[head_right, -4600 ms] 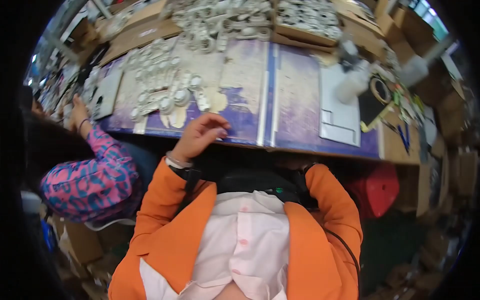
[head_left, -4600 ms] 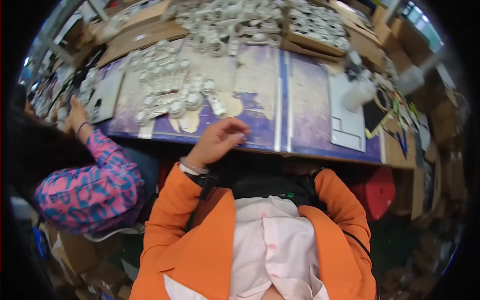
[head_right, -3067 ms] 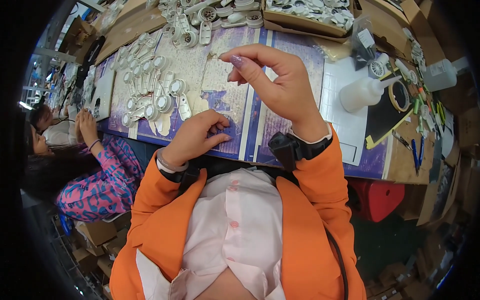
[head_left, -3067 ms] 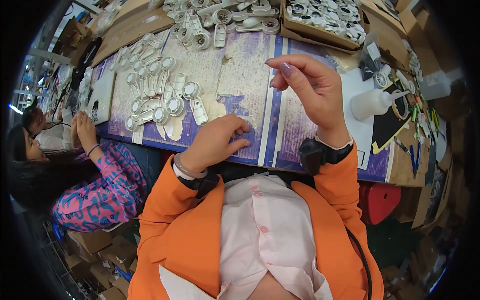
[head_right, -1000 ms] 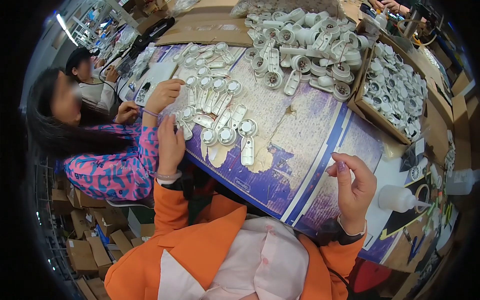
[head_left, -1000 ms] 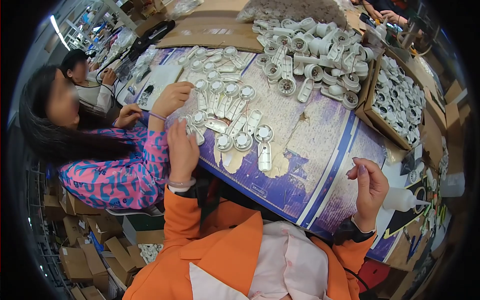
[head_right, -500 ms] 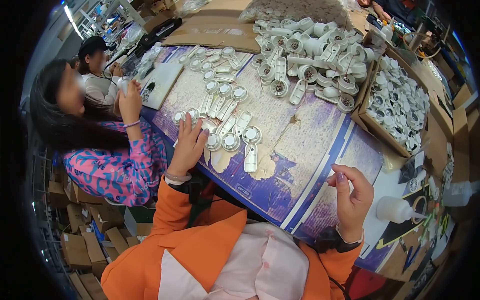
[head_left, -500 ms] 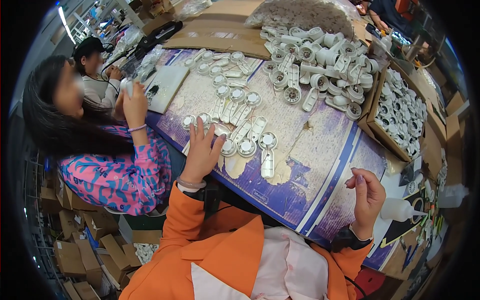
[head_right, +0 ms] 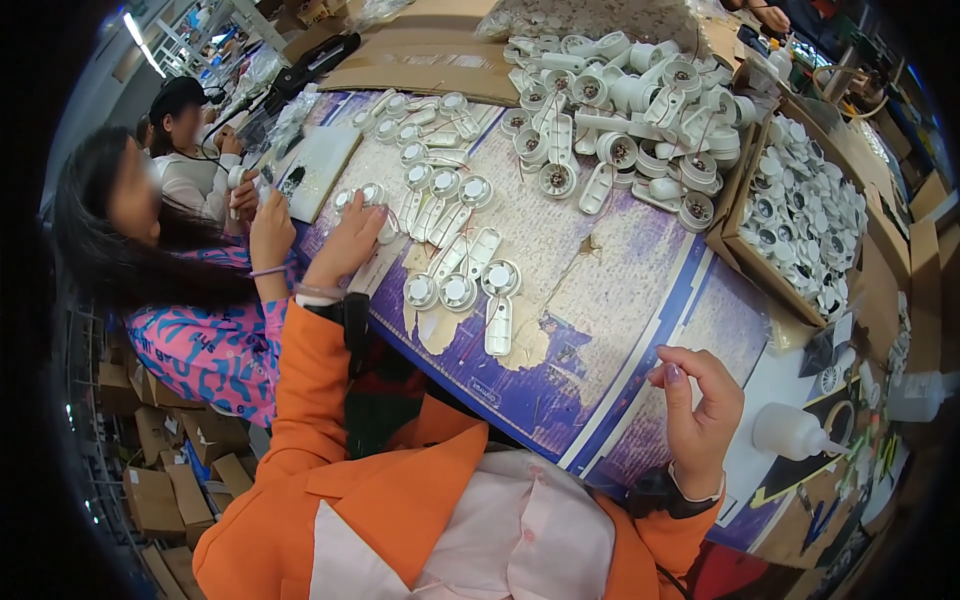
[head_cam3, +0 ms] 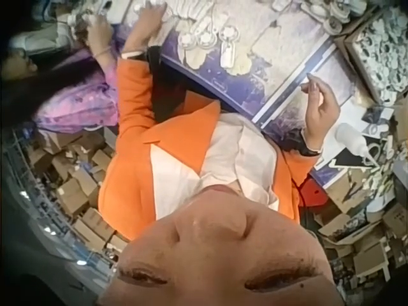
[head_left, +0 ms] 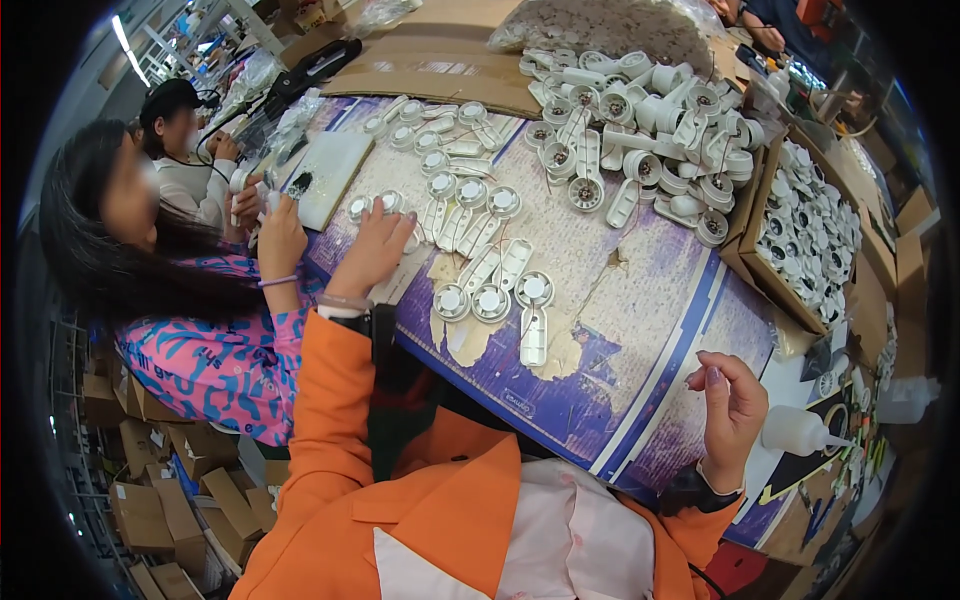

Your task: The person arranges fan housings on the table, applies glue to each one from a squeeze bottle, and then presses fan motors into the housings.

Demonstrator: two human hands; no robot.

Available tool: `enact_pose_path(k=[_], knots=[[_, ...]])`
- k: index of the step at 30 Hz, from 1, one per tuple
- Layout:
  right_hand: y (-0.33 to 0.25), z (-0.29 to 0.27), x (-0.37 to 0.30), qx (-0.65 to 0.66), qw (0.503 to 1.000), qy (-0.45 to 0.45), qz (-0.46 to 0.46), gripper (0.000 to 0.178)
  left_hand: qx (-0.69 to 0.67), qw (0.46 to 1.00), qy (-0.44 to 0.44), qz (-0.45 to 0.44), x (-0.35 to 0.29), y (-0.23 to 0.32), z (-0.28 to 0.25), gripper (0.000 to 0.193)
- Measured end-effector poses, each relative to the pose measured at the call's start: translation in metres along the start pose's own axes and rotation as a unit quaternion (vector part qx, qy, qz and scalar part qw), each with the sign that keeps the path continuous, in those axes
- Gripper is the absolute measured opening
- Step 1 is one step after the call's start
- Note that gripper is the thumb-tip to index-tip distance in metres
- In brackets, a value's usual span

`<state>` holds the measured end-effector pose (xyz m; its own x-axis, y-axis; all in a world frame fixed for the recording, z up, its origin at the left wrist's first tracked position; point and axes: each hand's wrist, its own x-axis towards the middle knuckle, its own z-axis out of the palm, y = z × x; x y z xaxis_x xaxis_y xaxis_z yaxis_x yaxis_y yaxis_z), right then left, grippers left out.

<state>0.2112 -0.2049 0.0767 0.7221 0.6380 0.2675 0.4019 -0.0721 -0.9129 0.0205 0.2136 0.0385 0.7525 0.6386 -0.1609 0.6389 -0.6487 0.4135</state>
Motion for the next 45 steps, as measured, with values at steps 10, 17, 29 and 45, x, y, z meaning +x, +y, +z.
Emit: enact_pose_path(k=[10, 17, 29, 45], knots=[[-0.004, 0.0, 0.004, -0.025, 0.999, -0.02, 0.0, 0.015, 0.024, 0.998, -0.062, -0.003, 0.073, -0.015, -0.019, 0.053], [-0.003, 0.001, 0.005, -0.04, 0.999, -0.026, -0.003, 0.015, 0.096, 0.991, 0.069, 0.067, 0.071, -0.025, -0.01, 0.032], [-0.002, 0.001, 0.003, -0.046, 0.998, -0.031, -0.014, 0.014, -0.003, 0.972, -0.008, 0.235, -0.009, 0.044, 0.018, 0.036], [0.002, 0.001, 0.001, -0.085, 0.995, -0.045, -0.012, 0.015, -0.018, 0.96, 0.065, 0.273, -0.052, 0.074, 0.035, 0.054]])
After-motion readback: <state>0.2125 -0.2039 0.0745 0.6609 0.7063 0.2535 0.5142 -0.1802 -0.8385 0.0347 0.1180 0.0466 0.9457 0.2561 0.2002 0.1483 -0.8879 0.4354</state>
